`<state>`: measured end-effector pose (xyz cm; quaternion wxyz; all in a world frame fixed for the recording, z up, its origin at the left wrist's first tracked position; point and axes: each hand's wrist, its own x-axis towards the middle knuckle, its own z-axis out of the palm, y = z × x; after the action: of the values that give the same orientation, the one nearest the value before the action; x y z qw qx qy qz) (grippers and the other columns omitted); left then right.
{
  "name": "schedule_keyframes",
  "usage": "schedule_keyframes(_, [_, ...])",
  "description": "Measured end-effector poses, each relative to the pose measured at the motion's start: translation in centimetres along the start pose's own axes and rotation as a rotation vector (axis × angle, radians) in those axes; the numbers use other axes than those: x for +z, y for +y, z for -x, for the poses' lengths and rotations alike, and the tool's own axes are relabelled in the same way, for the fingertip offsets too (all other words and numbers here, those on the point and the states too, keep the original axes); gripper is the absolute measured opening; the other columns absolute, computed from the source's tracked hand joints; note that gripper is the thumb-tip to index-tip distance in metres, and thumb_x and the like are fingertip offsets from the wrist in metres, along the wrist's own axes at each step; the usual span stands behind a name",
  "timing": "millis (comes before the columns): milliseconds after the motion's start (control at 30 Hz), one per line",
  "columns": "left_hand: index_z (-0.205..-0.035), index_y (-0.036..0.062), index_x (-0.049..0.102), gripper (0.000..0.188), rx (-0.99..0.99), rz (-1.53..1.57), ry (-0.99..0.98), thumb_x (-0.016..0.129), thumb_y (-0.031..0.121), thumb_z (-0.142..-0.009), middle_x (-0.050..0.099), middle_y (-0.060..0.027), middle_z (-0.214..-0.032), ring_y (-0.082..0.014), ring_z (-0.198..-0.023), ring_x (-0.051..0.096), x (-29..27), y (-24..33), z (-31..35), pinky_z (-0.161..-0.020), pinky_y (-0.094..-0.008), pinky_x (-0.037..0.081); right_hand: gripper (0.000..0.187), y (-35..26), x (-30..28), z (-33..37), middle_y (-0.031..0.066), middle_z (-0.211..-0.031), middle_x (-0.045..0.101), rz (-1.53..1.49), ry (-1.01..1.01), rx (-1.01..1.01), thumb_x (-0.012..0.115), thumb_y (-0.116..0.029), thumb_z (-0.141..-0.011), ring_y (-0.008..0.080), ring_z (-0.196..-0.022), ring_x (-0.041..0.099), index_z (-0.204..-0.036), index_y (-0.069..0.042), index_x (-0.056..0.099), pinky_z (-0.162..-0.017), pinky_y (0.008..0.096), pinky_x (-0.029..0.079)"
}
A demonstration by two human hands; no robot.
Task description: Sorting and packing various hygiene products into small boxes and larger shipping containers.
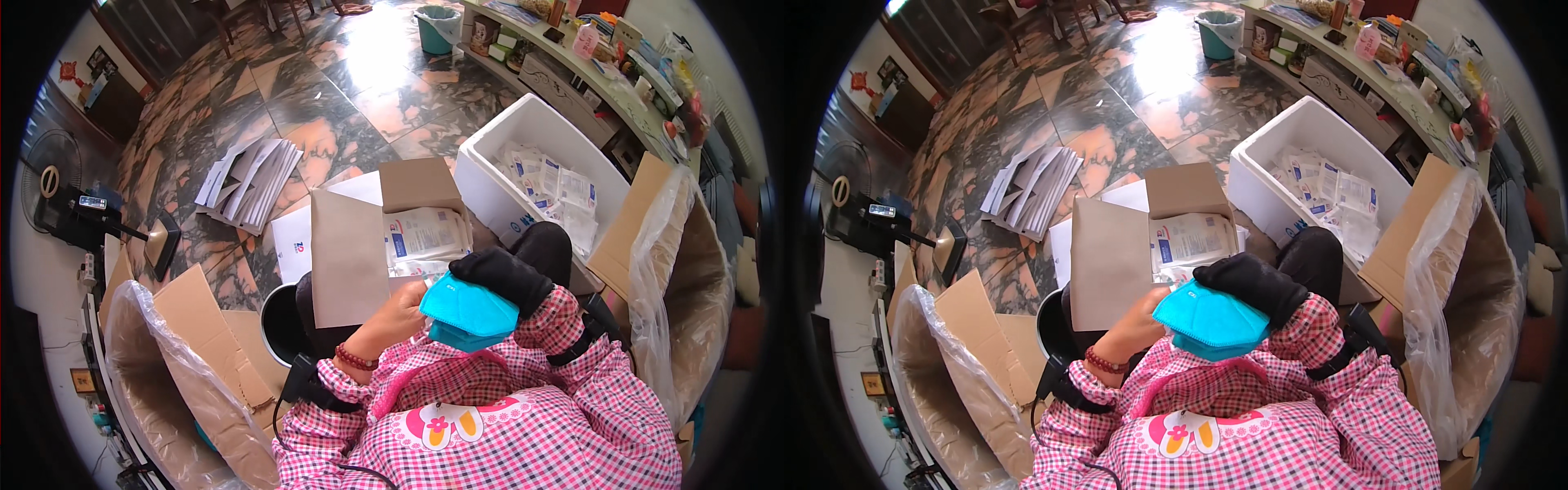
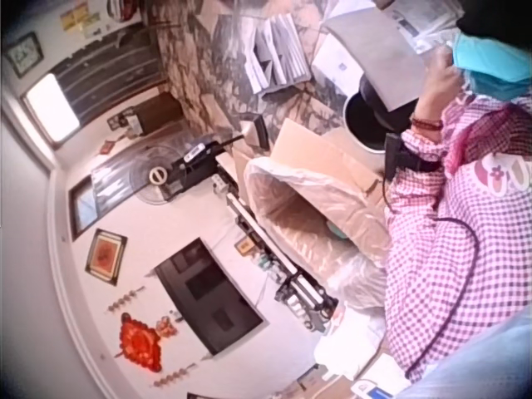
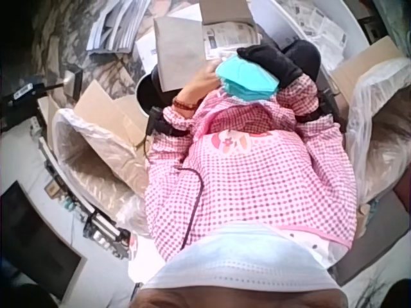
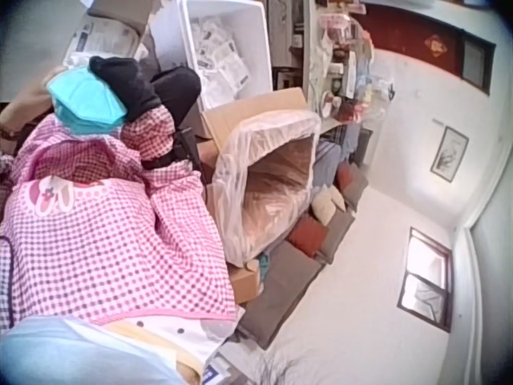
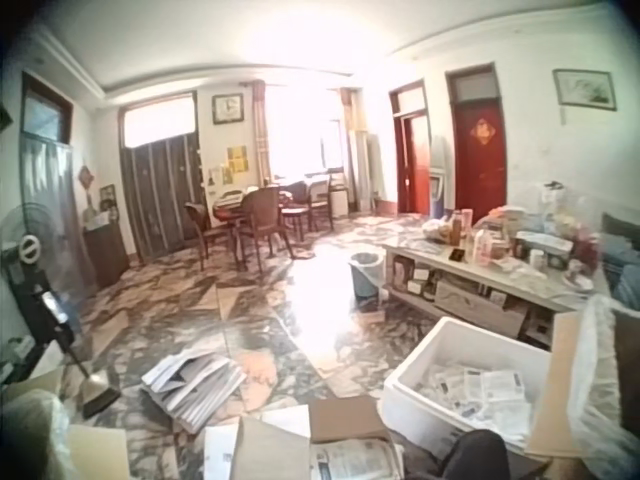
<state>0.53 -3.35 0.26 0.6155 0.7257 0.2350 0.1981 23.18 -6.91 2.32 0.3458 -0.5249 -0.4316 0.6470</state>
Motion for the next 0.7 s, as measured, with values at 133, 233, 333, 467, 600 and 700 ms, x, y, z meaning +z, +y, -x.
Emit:
schedule_keyframes(133, [-0.108,0.0002,0.063,0.032,-0.236,0.423,0.057,0.047,0.028,-0.105,0.065,-0.0036,-0.096,-0.0089,-0.081,0.057,1.4,-0.2,0.7,-0.074,-0.0262,0.046,0.021,-0.2,-0.3,0.1,0.0094,-0.089,0.071,-0.077,-0.033,0.035,0.062,-0.020,-0.096,0.0191,-0.082,0.068,-0.103,-0.002,0.068,-0.083,0.0311,0.054])
schedule_keyframes(233, [-0.109,0.0037,0.063,0.034,-0.274,0.520,0.125,0.043,0.031,-0.107,0.063,0.0015,-0.094,-0.0056,-0.082,0.056,2.2,1.6,0.4,-0.074,-0.0232,0.047,0.021,0.1,-0.4,0.1,0.0095,-0.089,0.071,-0.142,-0.052,0.058,0.061,-0.021,-0.097,0.0190,-0.081,0.068,-0.102,-0.002,0.068,-0.082,0.0311,0.055])
schedule_keyframes(333, [-0.109,0.0066,0.063,0.033,-0.351,0.626,0.157,0.043,0.033,-0.107,0.061,0.0037,-0.091,-0.0038,-0.080,0.055,2.3,1.7,0.1,-0.073,-0.0212,0.047,0.021,0.2,-0.4,0.1,0.0095,-0.089,0.071,-0.212,-0.066,0.078,0.061,-0.021,-0.097,0.0189,-0.081,0.068,-0.101,-0.002,0.069,-0.081,0.0311,0.055])
schedule_keyframes(467, [-0.110,0.0088,0.062,0.028,-0.393,0.776,0.216,0.046,0.032,-0.106,0.059,0.0051,-0.086,-0.0013,-0.072,0.050,2.4,1.4,0.6,-0.063,-0.0190,0.042,0.022,0.2,-0.4,0.5,0.0095,-0.089,0.071,-0.325,-0.071,0.110,0.060,-0.021,-0.097,0.0188,-0.080,0.068,-0.100,-0.002,0.069,-0.080,0.0311,0.055])
schedule_keyframes(600, [-0.101,0.0084,0.064,0.028,-0.300,0.943,0.372,0.049,0.032,-0.105,0.049,0.0068,-0.070,-0.0021,-0.058,0.036,3.1,1.9,1.2,-0.051,-0.0194,0.027,0.022,0.3,-0.3,0.8,0.0095,-0.088,0.071,-0.456,-0.076,0.152,0.059,-0.022,-0.098,0.0186,-0.079,0.068,-0.098,-0.002,0.069,-0.079,0.0311,0.055])
schedule_keyframes(700, [-0.096,0.0072,0.065,0.032,-0.207,0.970,0.289,0.050,0.034,-0.104,0.041,0.0079,-0.063,-0.0022,-0.054,0.031,2.8,1.9,1.4,-0.051,-0.0197,0.025,0.023,0.3,-0.3,0.7,0.0095,-0.088,0.071,-0.537,-0.086,0.176,0.059,-0.022,-0.098,0.0185,-0.079,0.068,-0.097,-0.002,0.069,-0.078,0.0312,0.055])
